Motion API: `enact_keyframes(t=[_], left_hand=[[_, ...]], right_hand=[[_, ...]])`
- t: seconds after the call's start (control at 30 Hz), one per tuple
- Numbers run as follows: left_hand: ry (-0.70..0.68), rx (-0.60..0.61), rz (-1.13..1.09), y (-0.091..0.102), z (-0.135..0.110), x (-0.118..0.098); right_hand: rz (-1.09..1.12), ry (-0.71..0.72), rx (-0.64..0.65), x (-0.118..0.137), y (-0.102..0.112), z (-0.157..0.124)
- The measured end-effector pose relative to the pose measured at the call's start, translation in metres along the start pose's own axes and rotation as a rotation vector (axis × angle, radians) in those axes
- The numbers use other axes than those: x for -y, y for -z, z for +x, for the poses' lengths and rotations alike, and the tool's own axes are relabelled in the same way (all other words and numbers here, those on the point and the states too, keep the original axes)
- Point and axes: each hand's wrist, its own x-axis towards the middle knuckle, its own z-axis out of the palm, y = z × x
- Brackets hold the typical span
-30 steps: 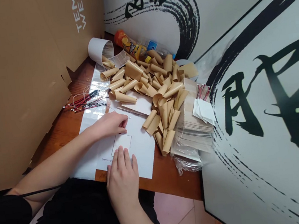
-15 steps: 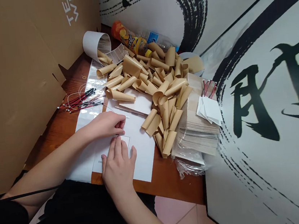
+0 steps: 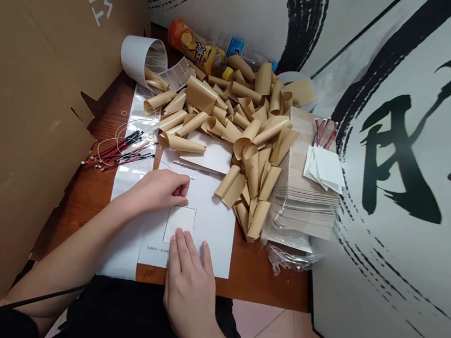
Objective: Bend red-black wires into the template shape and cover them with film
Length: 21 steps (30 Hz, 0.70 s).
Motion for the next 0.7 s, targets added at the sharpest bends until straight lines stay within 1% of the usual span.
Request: enact_keyframes(t=[0.17,0.37,0.53,0.7], left_hand=[[-0.013,0.007,-0.016,-0.002,0.001,0.002],[-0.028,0.001,0.002,-0.004,0.000,0.002],[-0.025,0.006,0.027,-0.004,0.000,0.003],[-0.023,0.007,0.014,-0.004,0.001,0.002]], right_hand=[[-0.011,-0.034,0.016,0.003,-0.002,0.001],[-0.026,-0.063,0.021,0.005,-0.004,0.024],[-0.060,-0.083,-0.017,0.004,-0.007,0.040],[-0.085,-0.074,-0.050,0.010,-0.006,0.041]])
